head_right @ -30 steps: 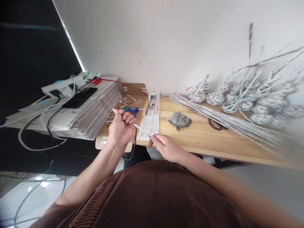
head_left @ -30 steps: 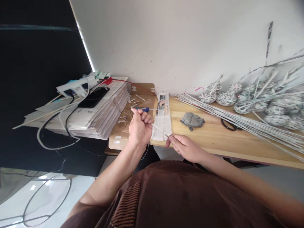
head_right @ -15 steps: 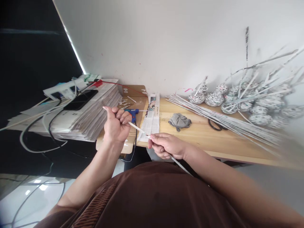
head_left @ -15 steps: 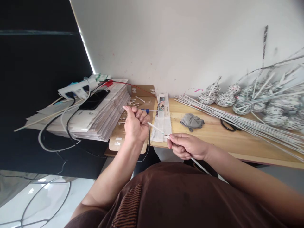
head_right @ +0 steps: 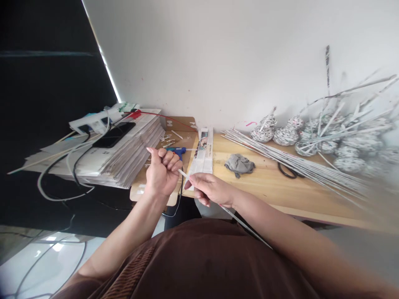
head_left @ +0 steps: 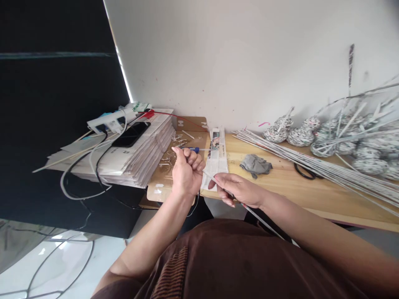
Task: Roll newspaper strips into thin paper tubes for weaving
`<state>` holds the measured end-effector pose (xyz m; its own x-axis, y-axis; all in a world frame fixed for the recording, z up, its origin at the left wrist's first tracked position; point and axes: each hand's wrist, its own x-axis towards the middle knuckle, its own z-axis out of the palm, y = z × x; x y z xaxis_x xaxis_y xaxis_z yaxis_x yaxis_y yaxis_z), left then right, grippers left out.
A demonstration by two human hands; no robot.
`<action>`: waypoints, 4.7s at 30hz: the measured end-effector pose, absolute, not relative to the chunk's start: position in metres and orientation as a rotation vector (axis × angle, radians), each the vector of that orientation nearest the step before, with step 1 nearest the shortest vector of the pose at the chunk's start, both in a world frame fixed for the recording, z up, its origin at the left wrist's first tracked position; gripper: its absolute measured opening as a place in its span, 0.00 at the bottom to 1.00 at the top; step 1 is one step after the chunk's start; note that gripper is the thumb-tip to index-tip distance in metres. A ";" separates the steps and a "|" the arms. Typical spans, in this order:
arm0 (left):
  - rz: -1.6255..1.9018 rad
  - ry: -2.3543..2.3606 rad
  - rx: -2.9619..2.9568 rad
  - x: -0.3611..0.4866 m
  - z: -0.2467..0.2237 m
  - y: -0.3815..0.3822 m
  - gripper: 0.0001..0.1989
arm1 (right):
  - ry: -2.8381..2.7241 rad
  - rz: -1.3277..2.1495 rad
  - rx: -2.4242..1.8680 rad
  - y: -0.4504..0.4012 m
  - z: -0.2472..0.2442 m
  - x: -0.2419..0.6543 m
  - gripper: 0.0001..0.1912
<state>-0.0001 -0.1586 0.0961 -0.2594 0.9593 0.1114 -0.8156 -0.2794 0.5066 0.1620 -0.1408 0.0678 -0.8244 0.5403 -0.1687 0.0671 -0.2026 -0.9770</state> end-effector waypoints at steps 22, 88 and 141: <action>1.608 0.685 0.562 0.001 0.059 -0.168 0.14 | -2.089 1.341 -0.860 -0.149 0.076 0.152 0.19; 1.941 0.691 0.503 -0.056 0.071 -0.186 0.13 | -2.018 1.879 -1.086 -0.166 0.058 0.226 0.27; 1.690 0.696 0.401 -0.110 0.039 -0.146 0.14 | -1.715 2.028 -1.323 -0.148 0.069 0.194 0.24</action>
